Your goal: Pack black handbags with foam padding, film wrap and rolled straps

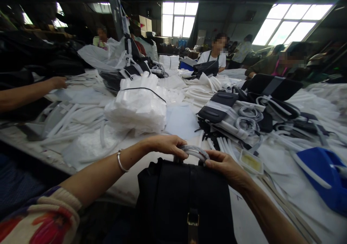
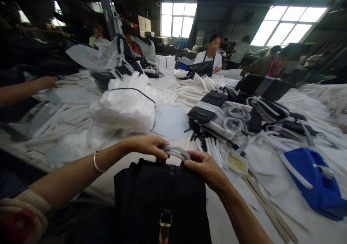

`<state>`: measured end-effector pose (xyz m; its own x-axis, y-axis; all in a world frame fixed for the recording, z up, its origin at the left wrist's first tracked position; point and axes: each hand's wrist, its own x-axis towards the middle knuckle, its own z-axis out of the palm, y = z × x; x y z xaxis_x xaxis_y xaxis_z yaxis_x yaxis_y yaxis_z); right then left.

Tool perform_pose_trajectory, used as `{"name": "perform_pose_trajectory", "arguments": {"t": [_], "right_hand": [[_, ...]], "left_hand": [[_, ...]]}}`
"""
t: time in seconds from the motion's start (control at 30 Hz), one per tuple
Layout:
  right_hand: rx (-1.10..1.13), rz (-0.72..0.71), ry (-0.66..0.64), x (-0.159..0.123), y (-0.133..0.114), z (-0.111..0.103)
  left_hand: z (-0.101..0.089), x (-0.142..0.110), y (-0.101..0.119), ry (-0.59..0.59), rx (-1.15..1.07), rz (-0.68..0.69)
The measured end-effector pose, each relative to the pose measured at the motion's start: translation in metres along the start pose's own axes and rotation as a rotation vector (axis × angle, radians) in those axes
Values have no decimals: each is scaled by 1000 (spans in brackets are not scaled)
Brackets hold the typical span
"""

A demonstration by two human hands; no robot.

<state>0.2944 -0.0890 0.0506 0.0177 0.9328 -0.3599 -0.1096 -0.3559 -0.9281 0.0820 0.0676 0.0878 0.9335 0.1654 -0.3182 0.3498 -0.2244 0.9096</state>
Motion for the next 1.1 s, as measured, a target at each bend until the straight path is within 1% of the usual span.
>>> {"name": "perform_pose_trajectory", "arguments": {"t": [0.07, 0.13, 0.2, 0.3, 0.37, 0.43, 0.6, 0.87, 1.0, 1.1], "right_hand": [[-106, -41, 50, 0, -2, 7], [-216, -91, 127, 0, -4, 13], [-287, -131, 173, 0, -5, 17], [-378, -181, 196, 0, -4, 21], [-454, -215, 206, 1, -3, 22], [-525, -254, 212, 2, -2, 22], [-651, -299, 177, 4, 5, 21], [-674, -278, 96, 8, 3, 22], [-707, -344, 73, 8, 4, 23], [-730, -370, 86, 9, 6, 23]], "left_hand": [[3, -1, -2, 37, -23, -5], [7, 0, -2, 87, 0, -9], [13, 0, -3, 193, 104, -13], [23, 0, -4, 401, 276, -2], [30, 0, -5, 472, 293, 21], [35, 1, -6, 481, 250, 38], [42, 2, -4, 438, 68, 65], [43, 10, -17, 356, -232, 99], [45, 13, -20, 316, -355, 100], [44, 10, -19, 307, -377, 99]]}}
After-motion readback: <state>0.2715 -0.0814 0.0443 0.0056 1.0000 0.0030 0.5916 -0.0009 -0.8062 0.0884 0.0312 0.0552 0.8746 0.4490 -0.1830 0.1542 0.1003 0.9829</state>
